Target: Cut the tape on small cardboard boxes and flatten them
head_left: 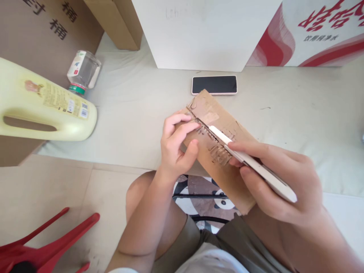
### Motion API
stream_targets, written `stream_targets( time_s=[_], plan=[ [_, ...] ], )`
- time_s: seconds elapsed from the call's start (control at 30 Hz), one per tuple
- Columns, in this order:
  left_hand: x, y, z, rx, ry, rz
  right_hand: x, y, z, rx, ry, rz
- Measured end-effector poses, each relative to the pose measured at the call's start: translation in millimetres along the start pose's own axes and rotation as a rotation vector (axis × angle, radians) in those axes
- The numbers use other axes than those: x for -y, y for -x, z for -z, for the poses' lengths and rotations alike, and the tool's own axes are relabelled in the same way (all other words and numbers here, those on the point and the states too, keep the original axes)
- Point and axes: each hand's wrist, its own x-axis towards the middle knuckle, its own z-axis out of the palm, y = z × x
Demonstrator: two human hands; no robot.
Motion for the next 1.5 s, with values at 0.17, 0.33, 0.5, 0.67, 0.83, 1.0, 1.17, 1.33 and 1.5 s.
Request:
stream_targets(
  time_s=[0.17,0.33,0.5,0.67,0.83,1.0,1.17,1.33,1.5],
  plan=[
    [-0.8,0.0,0.2,0.009,0.018,0.001,0.6,-0.7,-2.3,-0.004,0.044,0.032],
    [-0.8,-1.0,0.0,-0.002,0.059,-0.021,0.3,-1.4,-4.3,0.033,0.081,0.053],
    [-0.2,-1.7,-0.2,0.002,0.069,-0.020,-1.0,-2.7,-5.7,0.050,0.099,0.060],
    [1.1,-2.0,-0.7,0.000,0.057,-0.021,-0.3,-1.4,-3.2,0.040,0.092,0.067],
    [0.8,-3.1,-1.0,-0.009,0.065,-0.045,0.1,3.6,-2.1,0.012,0.058,0.038],
    [0.9,-2.7,-0.9,0.002,0.022,-0.045,-2.0,3.3,-3.4,-0.036,0.033,0.068],
    [0.7,-2.6,-0.9,-0.002,0.032,-0.047,-2.7,0.9,-4.1,0.005,0.090,0.063],
    [0.2,-2.8,-0.9,0.003,0.036,-0.031,-3.4,0.9,-6.4,0.005,0.143,0.051],
    [0.9,-2.6,-1.2,-0.008,0.048,-0.046,-2.9,1.1,-4.3,-0.022,0.069,0.035]
  ],
)
